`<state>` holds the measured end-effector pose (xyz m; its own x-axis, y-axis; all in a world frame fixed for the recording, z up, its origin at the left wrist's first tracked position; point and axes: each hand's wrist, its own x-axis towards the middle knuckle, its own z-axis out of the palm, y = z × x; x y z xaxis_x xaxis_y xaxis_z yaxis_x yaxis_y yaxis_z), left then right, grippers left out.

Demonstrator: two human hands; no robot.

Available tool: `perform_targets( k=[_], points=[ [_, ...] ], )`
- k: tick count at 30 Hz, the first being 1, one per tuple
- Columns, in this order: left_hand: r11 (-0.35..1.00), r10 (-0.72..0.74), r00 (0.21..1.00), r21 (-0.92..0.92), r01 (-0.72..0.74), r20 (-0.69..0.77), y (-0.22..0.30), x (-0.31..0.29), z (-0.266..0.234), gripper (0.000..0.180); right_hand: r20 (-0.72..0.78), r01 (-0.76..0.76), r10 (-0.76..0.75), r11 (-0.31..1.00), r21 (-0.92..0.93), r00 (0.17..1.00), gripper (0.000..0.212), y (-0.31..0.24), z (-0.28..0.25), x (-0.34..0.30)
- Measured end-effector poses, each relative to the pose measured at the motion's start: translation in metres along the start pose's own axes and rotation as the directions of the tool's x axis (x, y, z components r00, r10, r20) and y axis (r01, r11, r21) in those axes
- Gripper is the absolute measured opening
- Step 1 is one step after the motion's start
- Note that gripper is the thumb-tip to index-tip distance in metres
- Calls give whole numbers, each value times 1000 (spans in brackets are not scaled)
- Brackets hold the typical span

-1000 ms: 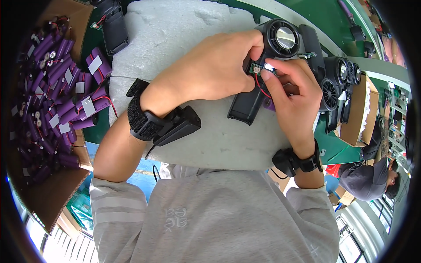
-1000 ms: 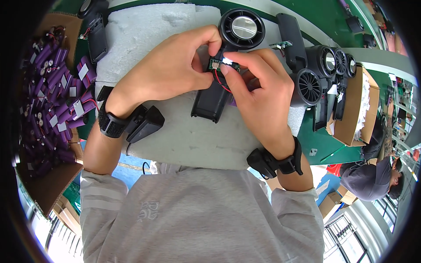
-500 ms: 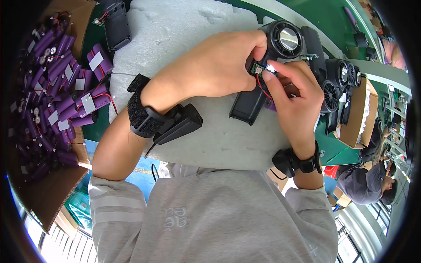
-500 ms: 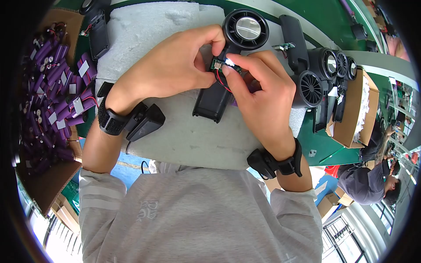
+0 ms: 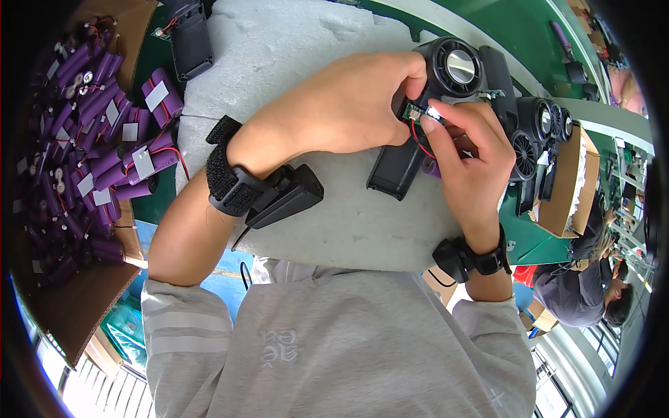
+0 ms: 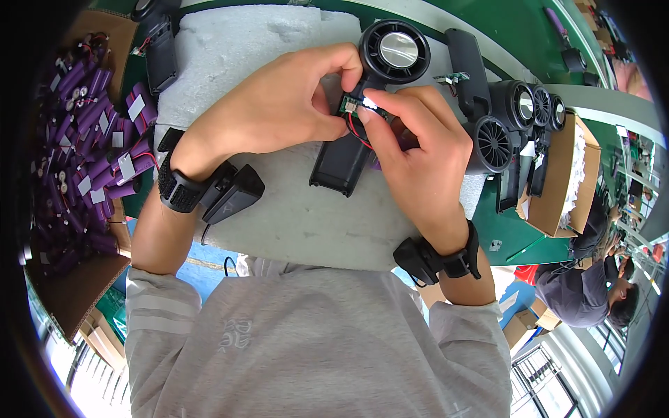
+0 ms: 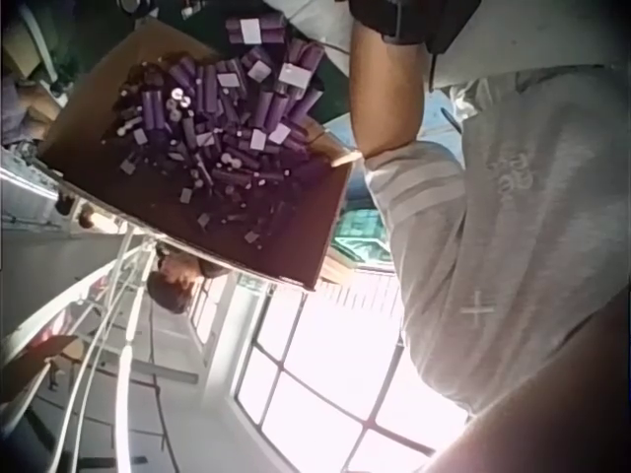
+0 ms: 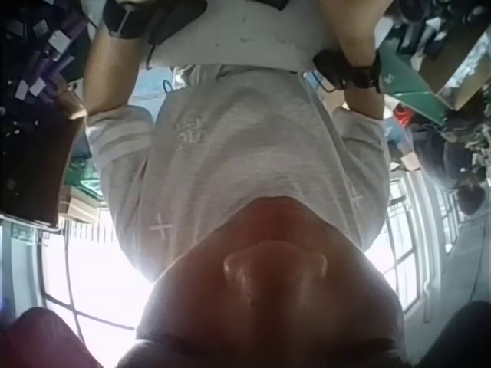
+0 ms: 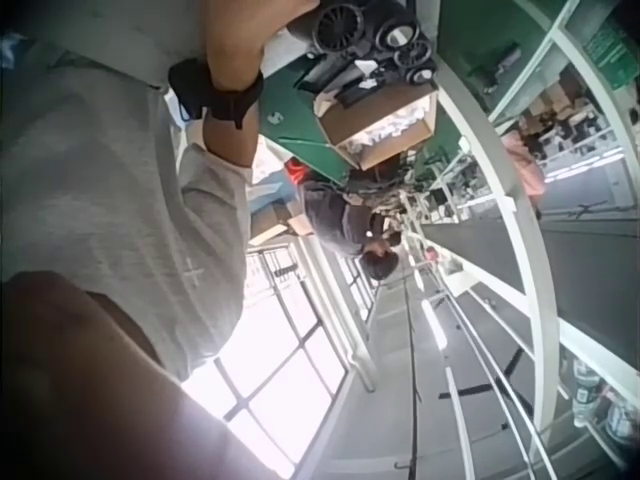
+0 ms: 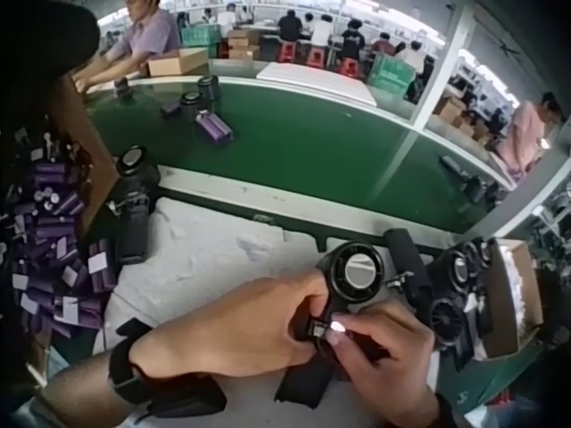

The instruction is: Assembling electronic components involving batteries, circuit boards, and wiring connectors.

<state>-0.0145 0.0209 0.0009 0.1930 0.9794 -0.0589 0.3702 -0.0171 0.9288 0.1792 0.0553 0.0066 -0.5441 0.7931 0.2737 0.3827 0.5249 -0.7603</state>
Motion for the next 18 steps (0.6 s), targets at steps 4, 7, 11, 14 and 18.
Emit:
perform_targets(
  k=[4,7,11,14,18],
  points=[
    [1000,14,1000,2,-14,-2,0,1,1,28,16,-25,25,1000,-14,1000,18,-2,0,0],
    [1000,-2,1000,-3,2,13,2,0,0,28,18,-42,42,999,-22,999,19,-3,0,0],
    [1000,-20,1000,3,20,15,3,0,-1,28,18,-44,44,999,-31,999,19,-4,1,0],
    [1000,-5,1000,12,4,11,1,0,-1,29,15,-38,39,999,-28,999,19,-2,1,0],
    [1000,6,1000,7,-6,5,0,1,0,29,21,6,-5,998,-62,1000,19,-2,-1,0]
  ],
)
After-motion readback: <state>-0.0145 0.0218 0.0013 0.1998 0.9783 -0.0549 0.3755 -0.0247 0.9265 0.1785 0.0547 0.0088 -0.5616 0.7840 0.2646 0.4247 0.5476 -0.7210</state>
